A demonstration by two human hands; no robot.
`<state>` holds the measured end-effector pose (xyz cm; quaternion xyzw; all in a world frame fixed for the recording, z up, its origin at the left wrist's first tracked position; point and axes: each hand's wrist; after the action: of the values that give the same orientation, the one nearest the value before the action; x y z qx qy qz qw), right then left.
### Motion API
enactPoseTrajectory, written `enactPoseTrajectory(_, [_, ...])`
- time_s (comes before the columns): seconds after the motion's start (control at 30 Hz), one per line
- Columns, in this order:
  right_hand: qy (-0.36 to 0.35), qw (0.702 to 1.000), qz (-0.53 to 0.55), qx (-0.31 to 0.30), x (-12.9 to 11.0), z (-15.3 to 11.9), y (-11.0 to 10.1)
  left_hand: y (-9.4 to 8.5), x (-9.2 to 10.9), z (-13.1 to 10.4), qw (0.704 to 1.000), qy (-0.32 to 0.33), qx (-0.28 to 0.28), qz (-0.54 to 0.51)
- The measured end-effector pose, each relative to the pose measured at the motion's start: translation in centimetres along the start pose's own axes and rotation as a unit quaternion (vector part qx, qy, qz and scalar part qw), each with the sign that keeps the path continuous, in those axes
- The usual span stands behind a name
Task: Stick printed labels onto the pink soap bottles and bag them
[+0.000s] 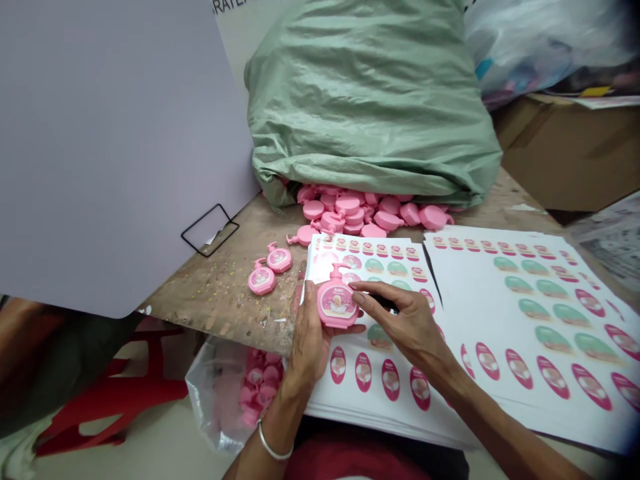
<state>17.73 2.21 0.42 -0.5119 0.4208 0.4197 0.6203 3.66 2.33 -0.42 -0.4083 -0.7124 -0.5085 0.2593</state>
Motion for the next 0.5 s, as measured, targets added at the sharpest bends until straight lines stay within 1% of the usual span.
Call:
enactPoseTrajectory(0.37, [-0.018,1.0,-0.01,-0.002,0.26,0.0,0.44,-0.18,-0.08,0.15,1.0,0.005,-0.008,-0.019])
enactPoseTrajectory(0.43, [-0.024,0.999,-0.023,-0.003,0.35,0.11,0.43,-0.22,0.01,0.12,1.0,0.005,-0.015,-0.012])
enactPoseTrajectory(0.5, [-0.051,0.996,-0.068,-0.001,0.39,0.3,0.2,-0.36,0.04,0.1,0.999,0.025,-0.026,0.019])
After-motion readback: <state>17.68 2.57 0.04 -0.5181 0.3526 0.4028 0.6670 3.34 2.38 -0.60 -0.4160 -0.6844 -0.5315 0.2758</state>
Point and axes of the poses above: each hand's wrist, its own z-axis towards the middle knuckle, its own y-axis out of the palm, x = y × z, and after that the axes turned 1 degree about y, right-handed
